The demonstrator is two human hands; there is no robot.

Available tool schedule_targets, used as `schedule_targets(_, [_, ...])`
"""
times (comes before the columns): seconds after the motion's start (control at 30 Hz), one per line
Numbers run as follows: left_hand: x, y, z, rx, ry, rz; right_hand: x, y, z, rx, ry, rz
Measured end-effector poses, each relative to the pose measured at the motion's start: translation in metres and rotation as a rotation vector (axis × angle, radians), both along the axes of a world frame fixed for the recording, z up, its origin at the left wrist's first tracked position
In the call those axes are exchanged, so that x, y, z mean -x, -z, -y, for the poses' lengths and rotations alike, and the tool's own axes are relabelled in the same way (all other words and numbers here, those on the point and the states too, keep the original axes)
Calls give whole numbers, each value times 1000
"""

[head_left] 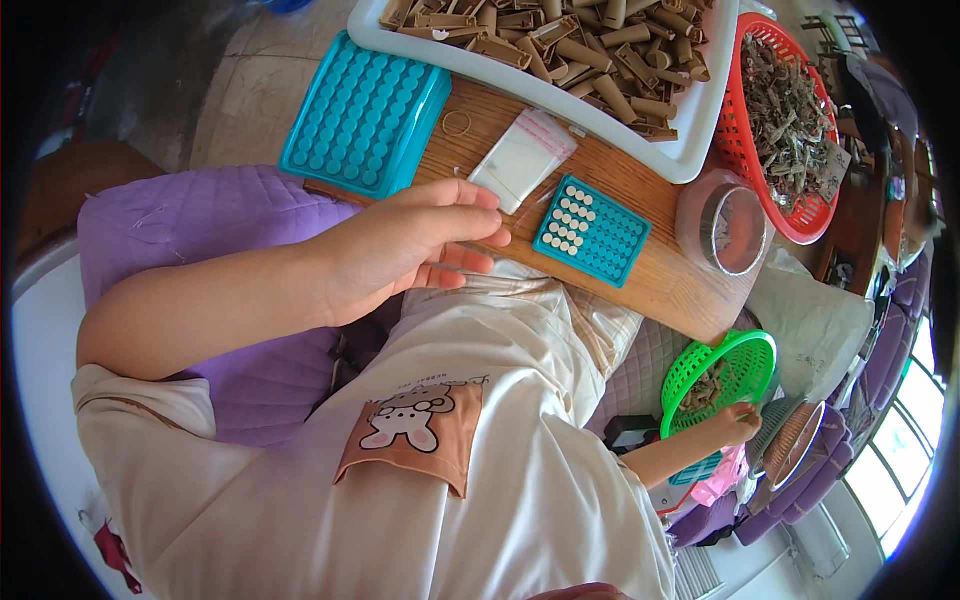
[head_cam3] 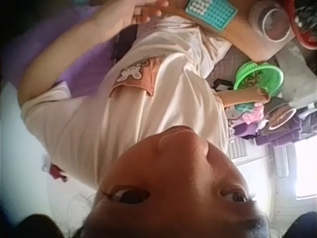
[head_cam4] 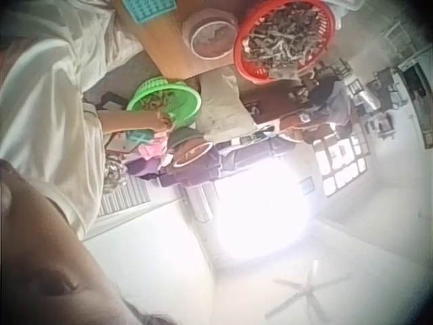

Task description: The person assembles small battery holders by hand, inserting white discs into them.

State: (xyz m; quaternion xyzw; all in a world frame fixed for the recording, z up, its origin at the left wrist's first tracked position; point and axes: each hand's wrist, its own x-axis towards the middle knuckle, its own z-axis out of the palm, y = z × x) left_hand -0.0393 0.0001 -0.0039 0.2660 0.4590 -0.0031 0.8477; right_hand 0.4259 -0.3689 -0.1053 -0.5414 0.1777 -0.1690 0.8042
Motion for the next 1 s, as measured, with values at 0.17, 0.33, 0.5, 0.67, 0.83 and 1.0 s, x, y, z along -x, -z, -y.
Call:
schedule_targets(0.17, [0, 0, -3, -34, 37, -8, 21, 6, -45, 104, 13, -84])
schedule_targets(0.33, [0, -1, -2, -42, 71, -12, 112, -43, -228, 782, -720, 423])
schedule_targets(0.5, [1, 2, -4, -75, 50, -15, 161, -51, -395, 1105, -1086, 1007])
schedule_targets(0.67, [-5, -3, -8, -109, 133, -16, 136, -39, -456, 1532, -1075, 1150])
schedule_targets(0.83, [0, -1, -7, -126, 106, -45, 169, -56, -434, 1021, -1035, 860])
schedule_targets(1.0, [1, 3, -3, -218, -2, 117, 233, -61, -359, 329, -1528, 216])
